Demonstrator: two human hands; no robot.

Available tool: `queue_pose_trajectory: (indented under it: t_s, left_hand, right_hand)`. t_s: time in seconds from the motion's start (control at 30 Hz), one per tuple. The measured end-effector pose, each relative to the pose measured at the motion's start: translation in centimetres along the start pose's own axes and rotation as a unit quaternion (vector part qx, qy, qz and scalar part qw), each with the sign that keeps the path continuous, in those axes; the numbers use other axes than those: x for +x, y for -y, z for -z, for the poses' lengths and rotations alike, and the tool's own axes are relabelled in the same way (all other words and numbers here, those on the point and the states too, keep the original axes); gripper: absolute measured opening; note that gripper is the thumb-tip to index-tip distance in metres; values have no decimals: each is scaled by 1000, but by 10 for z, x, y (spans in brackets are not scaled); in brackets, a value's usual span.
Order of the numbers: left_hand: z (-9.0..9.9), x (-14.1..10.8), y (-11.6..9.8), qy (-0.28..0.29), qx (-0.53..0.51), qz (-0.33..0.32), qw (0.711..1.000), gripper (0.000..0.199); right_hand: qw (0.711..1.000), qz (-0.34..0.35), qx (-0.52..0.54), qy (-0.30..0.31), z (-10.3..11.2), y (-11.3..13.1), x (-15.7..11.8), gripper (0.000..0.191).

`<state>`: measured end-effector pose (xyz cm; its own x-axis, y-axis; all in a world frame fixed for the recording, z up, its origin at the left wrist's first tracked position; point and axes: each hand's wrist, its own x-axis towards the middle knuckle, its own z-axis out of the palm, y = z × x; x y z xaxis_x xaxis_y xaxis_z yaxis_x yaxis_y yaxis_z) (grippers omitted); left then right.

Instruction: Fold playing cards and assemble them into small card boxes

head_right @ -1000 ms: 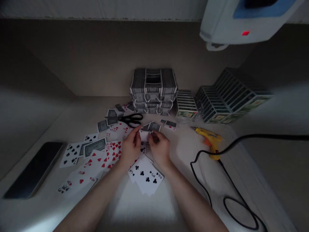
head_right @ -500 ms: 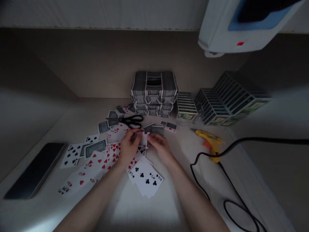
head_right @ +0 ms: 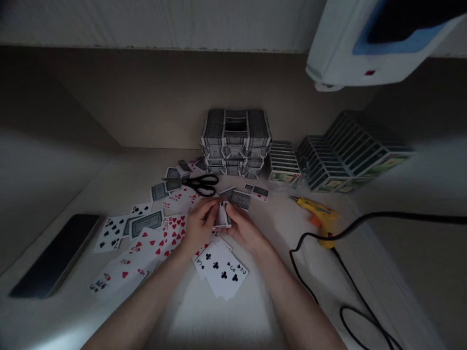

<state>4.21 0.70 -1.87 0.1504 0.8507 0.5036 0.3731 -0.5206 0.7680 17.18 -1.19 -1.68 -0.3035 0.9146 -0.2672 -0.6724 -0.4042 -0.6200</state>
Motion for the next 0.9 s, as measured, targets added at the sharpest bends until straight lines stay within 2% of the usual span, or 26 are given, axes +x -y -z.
queue_pose_trajectory:
  t_s: [0.17, 0.33, 0.43, 0.5, 0.6, 0.73, 0.83, 0.9]
  left_hand:
    - [1, -2, -2, -48, 4, 21, 999, 19]
    - [2, -2, -1, -155, -50, 145, 976, 19]
    - [3, 2, 3, -190, -108, 207, 954, 24]
    - [2, 4, 6, -181, -126, 223, 950, 25]
    - [1, 3, 6, -136, -103, 212, 962, 22]
    - [0, -1, 1, -75, -41, 157, 984, 16]
    - [0, -3, -2, -17, 7, 116, 993, 16]
    - [1, -2, -3, 3, 37, 73, 997, 18]
  right_hand:
    - [1000, -20, 3, -5, 1, 2, 1, 25]
    - [999, -42, -2, 11, 3, 5, 0, 31]
    - [999, -40, 15, 5, 5, 8, -2, 31]
    - [999, -25, 23, 5, 5, 10, -3, 33]
    - [999, 29, 26, -7, 4, 14, -3, 33]
    - [992, 111, 33, -57, 2, 16, -1, 24]
    - [987, 129, 28, -89, 4, 16, 3, 23]
    - [986, 129, 25, -100, 6, 15, 5, 24]
